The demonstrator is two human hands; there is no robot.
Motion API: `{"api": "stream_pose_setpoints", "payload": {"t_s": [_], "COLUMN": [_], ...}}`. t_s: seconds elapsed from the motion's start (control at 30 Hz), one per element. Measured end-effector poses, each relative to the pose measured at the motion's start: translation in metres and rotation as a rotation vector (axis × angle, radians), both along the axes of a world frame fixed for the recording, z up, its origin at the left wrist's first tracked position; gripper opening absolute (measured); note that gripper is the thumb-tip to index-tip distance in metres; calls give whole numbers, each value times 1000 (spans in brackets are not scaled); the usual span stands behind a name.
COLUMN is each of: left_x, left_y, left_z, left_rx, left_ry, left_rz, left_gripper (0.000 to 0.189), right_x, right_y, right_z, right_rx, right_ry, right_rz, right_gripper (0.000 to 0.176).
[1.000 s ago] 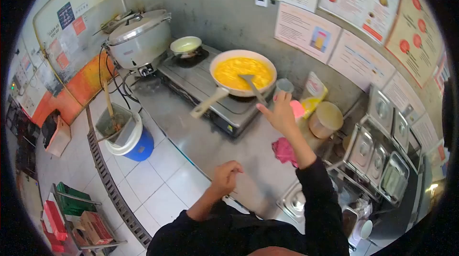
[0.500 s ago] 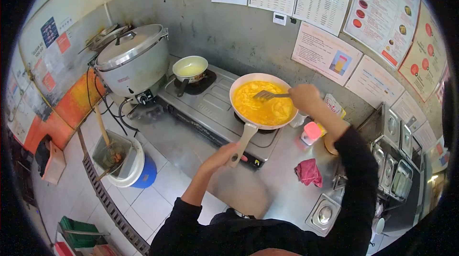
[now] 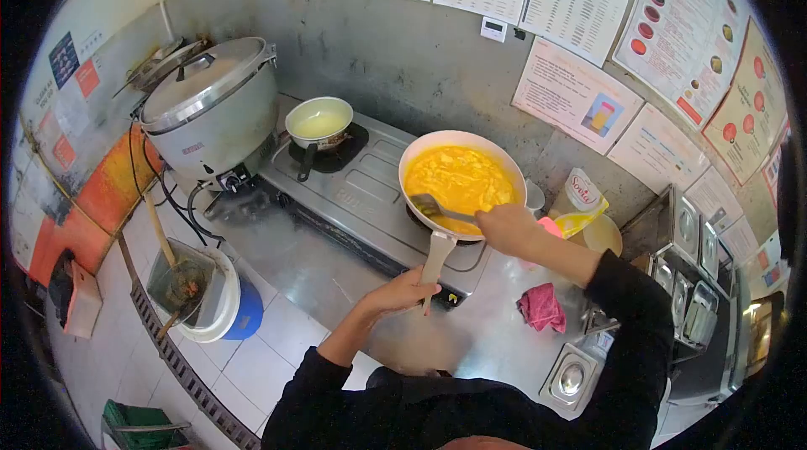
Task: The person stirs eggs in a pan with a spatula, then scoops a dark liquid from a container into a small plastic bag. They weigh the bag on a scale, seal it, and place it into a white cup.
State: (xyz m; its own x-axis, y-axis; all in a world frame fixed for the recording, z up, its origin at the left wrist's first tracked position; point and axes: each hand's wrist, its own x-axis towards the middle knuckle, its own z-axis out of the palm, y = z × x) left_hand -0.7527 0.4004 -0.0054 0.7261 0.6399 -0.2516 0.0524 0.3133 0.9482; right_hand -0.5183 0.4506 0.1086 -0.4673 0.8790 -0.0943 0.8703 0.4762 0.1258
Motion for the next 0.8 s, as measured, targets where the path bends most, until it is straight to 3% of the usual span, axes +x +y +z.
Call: {"api": "stream_pose_setpoints", "payload": {"t_s": [0.47, 0.57, 0.73, 0.8], "left_x": [9, 12, 13, 14], "left_y": [-1, -2, -8, -6], "left_z": [0, 1, 4, -6], "left_rx": [34, 65, 88, 87], "left_ry": [45, 73, 46, 8], "left_rz": [15, 49, 78, 103], "left_gripper": [41, 40, 42, 43], "right_x": [-93, -79, 2, 21], "right_y": [77, 89, 124, 107], "right_z": [-35, -31, -35, -4], "right_rx": [130, 144, 240, 168], "right_ry": [113, 184, 179, 249], "right_rz": [-437, -547, -389, -543], "right_gripper": [22, 24, 28, 28]}}
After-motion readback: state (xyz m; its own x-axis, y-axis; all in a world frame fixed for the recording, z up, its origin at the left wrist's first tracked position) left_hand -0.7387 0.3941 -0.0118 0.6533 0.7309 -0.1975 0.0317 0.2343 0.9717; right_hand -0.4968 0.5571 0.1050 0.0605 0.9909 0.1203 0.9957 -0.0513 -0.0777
